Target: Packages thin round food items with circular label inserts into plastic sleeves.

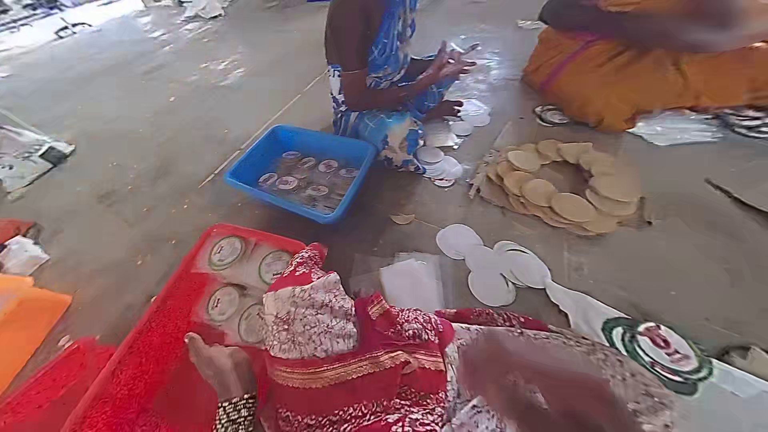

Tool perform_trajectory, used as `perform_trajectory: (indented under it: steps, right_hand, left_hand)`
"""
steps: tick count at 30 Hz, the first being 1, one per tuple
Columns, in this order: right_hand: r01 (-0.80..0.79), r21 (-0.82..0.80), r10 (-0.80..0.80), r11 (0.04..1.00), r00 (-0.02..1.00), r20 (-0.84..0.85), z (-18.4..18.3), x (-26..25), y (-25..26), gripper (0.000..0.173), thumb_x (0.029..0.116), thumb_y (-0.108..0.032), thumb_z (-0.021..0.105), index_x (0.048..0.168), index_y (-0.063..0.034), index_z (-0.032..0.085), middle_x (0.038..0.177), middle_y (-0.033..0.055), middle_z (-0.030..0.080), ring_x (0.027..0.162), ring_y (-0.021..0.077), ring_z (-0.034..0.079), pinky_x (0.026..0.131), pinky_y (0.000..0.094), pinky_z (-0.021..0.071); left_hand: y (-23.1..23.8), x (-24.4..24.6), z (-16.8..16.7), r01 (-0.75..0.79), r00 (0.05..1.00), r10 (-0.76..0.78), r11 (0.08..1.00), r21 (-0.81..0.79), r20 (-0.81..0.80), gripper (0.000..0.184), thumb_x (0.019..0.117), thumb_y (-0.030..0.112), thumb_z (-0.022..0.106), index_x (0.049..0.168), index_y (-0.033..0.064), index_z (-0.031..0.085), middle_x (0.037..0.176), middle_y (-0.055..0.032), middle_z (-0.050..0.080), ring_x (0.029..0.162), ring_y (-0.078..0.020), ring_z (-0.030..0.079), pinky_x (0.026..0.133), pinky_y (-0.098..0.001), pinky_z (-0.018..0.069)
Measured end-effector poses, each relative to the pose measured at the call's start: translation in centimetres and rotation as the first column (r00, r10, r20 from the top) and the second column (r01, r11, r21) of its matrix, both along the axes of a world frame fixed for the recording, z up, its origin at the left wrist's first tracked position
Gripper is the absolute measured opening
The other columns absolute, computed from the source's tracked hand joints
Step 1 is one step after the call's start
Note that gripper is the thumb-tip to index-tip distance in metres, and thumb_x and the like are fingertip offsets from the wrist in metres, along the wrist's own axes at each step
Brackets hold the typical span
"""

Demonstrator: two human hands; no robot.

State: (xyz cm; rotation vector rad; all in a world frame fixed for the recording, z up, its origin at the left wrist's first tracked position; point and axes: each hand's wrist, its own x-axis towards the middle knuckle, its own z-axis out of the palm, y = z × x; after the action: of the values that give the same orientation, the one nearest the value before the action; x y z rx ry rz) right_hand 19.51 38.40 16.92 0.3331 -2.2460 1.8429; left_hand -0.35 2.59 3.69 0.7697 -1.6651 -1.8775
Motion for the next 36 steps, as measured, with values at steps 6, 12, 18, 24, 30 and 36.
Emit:
perform_trajectory:
  steps: [6, 12, 18, 24, 30, 36]
  right_hand:
    - [-0.055, 0.698, -0.538, 0.714, 0.594, 0.598, -14.5, -10.6, 4.6, 0.043, 0.1037, -0.032, 0.058, 0.134, -0.0009, 0.06, 0.132, 0.023, 0.063, 0.128, 0.0388, 0.057, 0.108, 0.0579, 0.0434]
    - [0.049, 0.805, -0.718, 0.591, 0.487, 0.498, -22.3, -12.8, 3.1, 0.039, 0.1042, -0.025, 0.056, 0.133, 0.0021, 0.061, 0.14, 0.0264, 0.057, 0.132, 0.0423, 0.054, 0.108, 0.056, 0.0437]
    - [0.491, 0.592, -0.763, 0.639, 0.503, 0.406, -20.4, -9.7, 5.3, 0.031, 0.0977, -0.018, 0.068, 0.121, 0.0013, 0.07, 0.109, 0.0243, 0.073, 0.105, 0.0426, 0.069, 0.094, 0.0637, 0.0501]
    - [0.706, -0.052, -0.674, 0.707, 0.694, 0.253, -17.5, -8.7, 4.1, 0.048, 0.0795, -0.005, 0.074, 0.124, 0.0041, 0.059, 0.085, 0.002, 0.069, 0.074, 0.0064, 0.068, 0.071, 0.0246, 0.0589]
    - [0.534, -0.365, -0.464, 0.762, 0.845, 0.267, -14.0, -7.8, 4.1, 0.023, 0.0821, -0.001, 0.073, 0.105, -0.0038, 0.069, 0.084, -0.002, 0.072, 0.073, 0.0074, 0.068, 0.068, 0.0242, 0.0591]
    - [0.593, -0.305, -0.539, 0.745, 0.805, 0.247, -12.5, -8.0, 4.4, 0.009, 0.0896, -0.001, 0.064, 0.092, -0.0059, 0.071, 0.078, -0.0047, 0.071, 0.067, 0.0028, 0.065, 0.064, 0.0196, 0.0556]
  left_hand:
    - [9.7, 0.6, 6.5, 0.317, 0.765, -0.406, 0.913, -0.256, -0.5, 0.05, 0.1086, 0.029, 0.043, 0.149, 0.0001, 0.038, 0.155, -0.0067, 0.043, 0.141, -0.0149, 0.043, 0.117, -0.0362, 0.0385]
    - [21.6, -0.5, 6.2, 0.772, 0.373, -0.783, 0.559, -0.301, -0.497, 0.04, 0.1062, 0.032, 0.053, 0.127, -0.0014, 0.064, 0.138, -0.0107, 0.062, 0.133, -0.0209, 0.055, 0.112, -0.041, 0.0455]
    - [26.6, -0.8, 0.1, 0.947, 0.284, -0.958, 0.286, -0.149, -0.035, 0.032, 0.1036, 0.009, 0.054, 0.129, -0.008, 0.062, 0.129, -0.0185, 0.066, 0.119, -0.0187, 0.064, 0.104, -0.0344, 0.0507]
    - [26.7, -1.0, -0.8, 0.982, 0.188, -0.981, 0.187, -0.027, 0.042, 0.067, 0.0924, 0.02, 0.072, 0.149, -0.0032, 0.044, 0.15, -0.018, 0.05, 0.138, -0.0211, 0.049, 0.112, -0.0369, 0.0425]
    - [26.8, 0.0, -1.2, 0.994, 0.091, -0.975, 0.078, 0.074, -0.202, 0.014, 0.0908, -0.003, 0.067, 0.104, -0.0058, 0.07, 0.092, -0.0073, 0.072, 0.086, -0.0103, 0.069, 0.083, -0.0274, 0.0581]
    - [26.6, 0.8, -1.0, 0.989, 0.04, -0.994, 0.053, -0.136, -0.1, 0.01, 0.094, 0.009, 0.067, 0.088, 0.0026, 0.072, 0.079, 0.0046, 0.068, 0.073, -0.0003, 0.062, 0.074, -0.0211, 0.0539]
